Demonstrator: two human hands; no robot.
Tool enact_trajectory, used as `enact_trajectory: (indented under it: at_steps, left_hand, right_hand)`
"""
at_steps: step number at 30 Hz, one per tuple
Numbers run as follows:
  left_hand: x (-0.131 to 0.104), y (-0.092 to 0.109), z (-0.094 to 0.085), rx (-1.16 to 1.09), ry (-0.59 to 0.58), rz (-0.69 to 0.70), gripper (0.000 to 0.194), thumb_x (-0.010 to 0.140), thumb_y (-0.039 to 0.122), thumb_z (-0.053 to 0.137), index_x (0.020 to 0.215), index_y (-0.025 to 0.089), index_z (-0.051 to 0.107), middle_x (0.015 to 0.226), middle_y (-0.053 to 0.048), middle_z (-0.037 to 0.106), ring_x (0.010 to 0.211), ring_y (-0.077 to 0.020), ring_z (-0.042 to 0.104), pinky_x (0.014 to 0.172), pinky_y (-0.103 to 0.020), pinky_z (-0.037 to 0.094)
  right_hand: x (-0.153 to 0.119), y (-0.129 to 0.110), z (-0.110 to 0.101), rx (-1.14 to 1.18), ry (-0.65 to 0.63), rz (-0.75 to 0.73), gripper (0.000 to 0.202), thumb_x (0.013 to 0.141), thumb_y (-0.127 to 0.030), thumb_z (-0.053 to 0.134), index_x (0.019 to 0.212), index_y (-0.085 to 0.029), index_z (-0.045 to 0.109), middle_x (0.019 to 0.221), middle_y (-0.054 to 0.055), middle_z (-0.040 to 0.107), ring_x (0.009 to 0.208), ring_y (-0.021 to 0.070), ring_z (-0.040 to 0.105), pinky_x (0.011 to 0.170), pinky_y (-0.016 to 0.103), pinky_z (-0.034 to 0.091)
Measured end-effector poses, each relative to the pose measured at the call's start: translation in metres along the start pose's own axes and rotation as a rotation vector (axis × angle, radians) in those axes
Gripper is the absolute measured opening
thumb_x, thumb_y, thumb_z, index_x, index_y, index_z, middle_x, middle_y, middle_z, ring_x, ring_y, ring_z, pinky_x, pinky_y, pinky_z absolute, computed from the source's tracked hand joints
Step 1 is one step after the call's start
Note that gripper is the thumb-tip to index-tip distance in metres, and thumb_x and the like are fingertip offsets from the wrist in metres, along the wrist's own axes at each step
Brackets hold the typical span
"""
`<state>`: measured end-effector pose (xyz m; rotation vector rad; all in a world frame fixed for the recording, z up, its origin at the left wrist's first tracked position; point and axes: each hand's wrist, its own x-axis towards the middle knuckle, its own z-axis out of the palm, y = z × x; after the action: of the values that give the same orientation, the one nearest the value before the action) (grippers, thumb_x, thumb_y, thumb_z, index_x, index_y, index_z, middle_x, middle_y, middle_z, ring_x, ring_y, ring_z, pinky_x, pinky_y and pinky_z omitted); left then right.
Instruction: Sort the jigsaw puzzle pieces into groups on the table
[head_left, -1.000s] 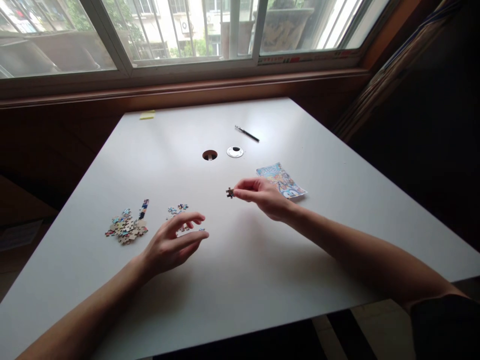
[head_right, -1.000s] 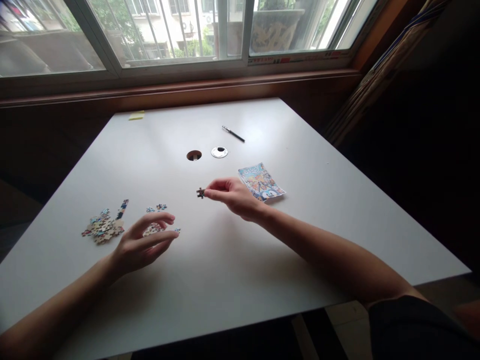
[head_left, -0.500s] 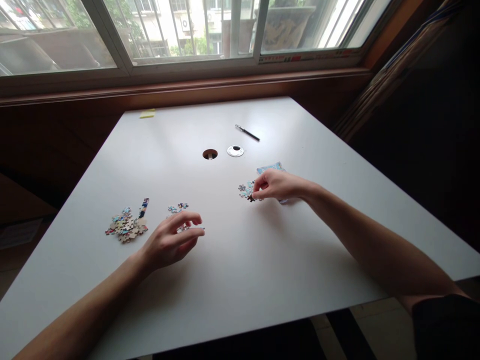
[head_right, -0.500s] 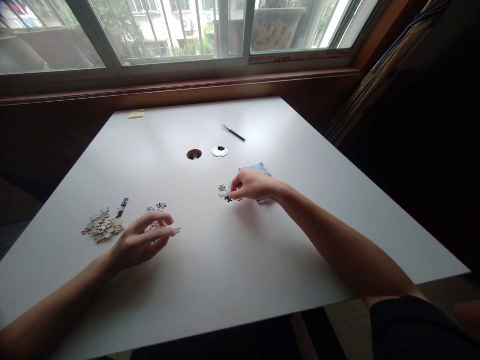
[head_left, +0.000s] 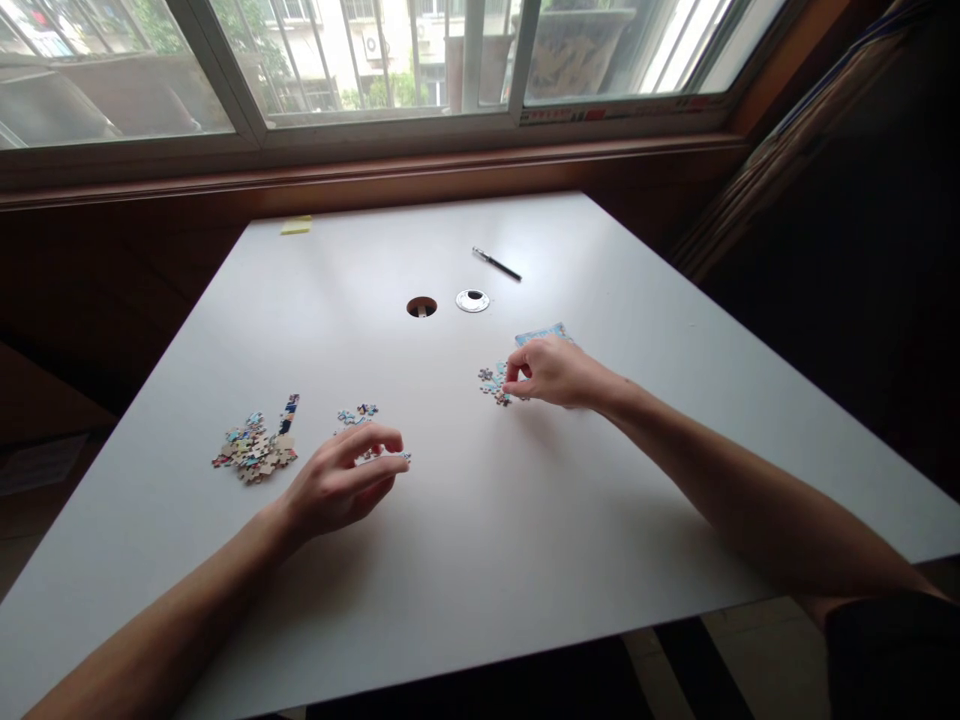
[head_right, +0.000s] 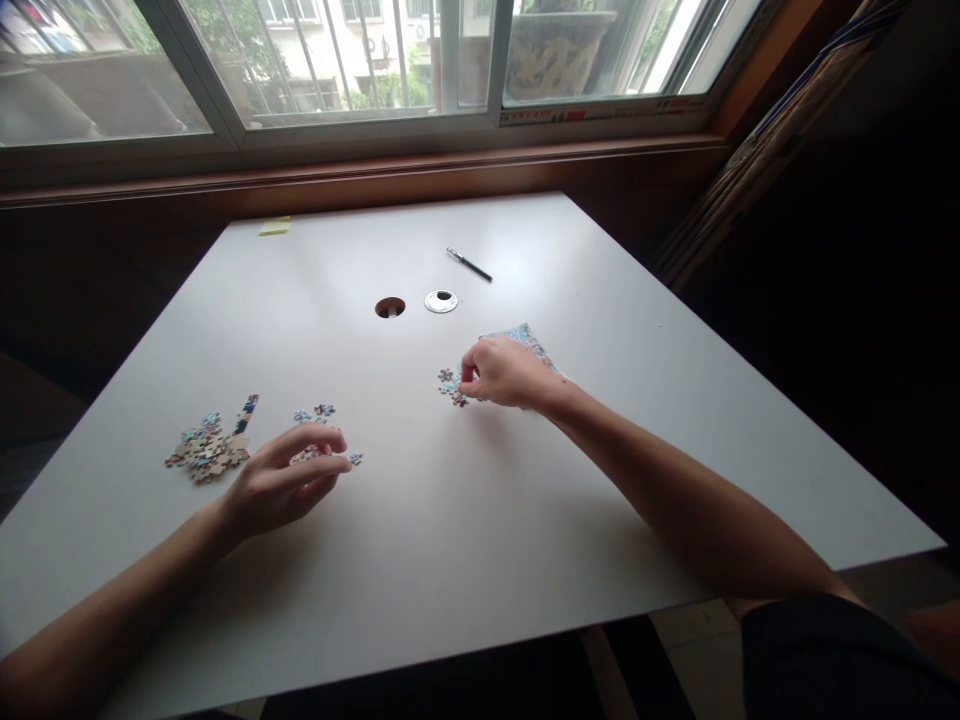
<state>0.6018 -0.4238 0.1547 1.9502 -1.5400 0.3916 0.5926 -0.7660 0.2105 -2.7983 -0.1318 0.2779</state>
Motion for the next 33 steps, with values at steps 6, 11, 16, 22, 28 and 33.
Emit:
enact_trajectory:
  at_steps: [6,11,16,22,28,33]
  left_hand:
    - [0.003,-0.021,-0.027,0.169,0.132,-0.035,0.019,0.082,0.009,0.066,0.093,0.025,0.068,0.09,-0.004,0.068,0.083,-0.0184,0.064,0.076,-0.035,0.055]
    - [-0.022,-0.071,-0.083,0.498,0.175,-0.469,0.01,0.085,0.02,0.064,0.089,0.022,0.074,0.092,-0.005,0.074,0.093,-0.0249,0.064,0.09,-0.043,0.052]
    - [-0.049,-0.095,-0.103,0.531,-0.15,-0.659,0.021,0.087,0.037,0.063,0.093,0.024,0.078,0.098,-0.004,0.075,0.097,-0.0262,0.062,0.094,-0.041,0.048]
    - [-0.044,-0.09,-0.097,0.419,-0.276,-0.649,0.028,0.089,0.035,0.058,0.108,0.025,0.075,0.105,-0.005,0.072,0.097,-0.0234,0.064,0.091,-0.035,0.046]
    - [-0.041,-0.09,-0.098,0.331,-0.267,-0.731,0.021,0.083,0.034,0.061,0.096,0.019,0.066,0.097,-0.005,0.069,0.087,-0.0211,0.065,0.083,-0.032,0.048]
    - [-0.041,-0.087,-0.096,0.247,-0.211,-0.805,0.016,0.084,0.034,0.062,0.093,0.02,0.062,0.089,-0.002,0.07,0.075,-0.017,0.063,0.07,-0.027,0.046]
  right_hand:
    - [-0.003,-0.011,0.007,-0.159,-0.01,0.002,0.014,0.084,-0.033,0.066,0.08,-0.021,0.073,0.082,0.005,0.071,0.071,0.0172,0.058,0.059,0.026,0.029]
    - [-0.002,-0.009,0.009,-0.21,-0.017,0.001,0.017,0.087,-0.036,0.064,0.081,-0.022,0.072,0.082,0.005,0.07,0.071,0.0182,0.059,0.058,0.027,0.029]
    - [-0.001,-0.005,0.008,-0.209,-0.063,-0.002,0.016,0.086,-0.036,0.065,0.081,-0.023,0.073,0.079,0.004,0.069,0.069,0.0174,0.059,0.059,0.027,0.032]
    - [-0.002,-0.006,0.006,-0.225,-0.079,0.001,0.013,0.085,-0.033,0.065,0.08,-0.024,0.073,0.078,0.003,0.069,0.069,0.0171,0.058,0.06,0.027,0.032]
    - [-0.004,-0.007,0.008,-0.313,-0.052,-0.045,0.015,0.088,-0.033,0.06,0.082,-0.022,0.069,0.076,0.004,0.069,0.071,0.0187,0.059,0.06,0.027,0.029]
    - [-0.007,-0.01,0.008,-0.364,-0.051,-0.061,0.018,0.089,-0.033,0.058,0.08,-0.021,0.068,0.073,0.005,0.068,0.069,0.019,0.058,0.06,0.028,0.027]
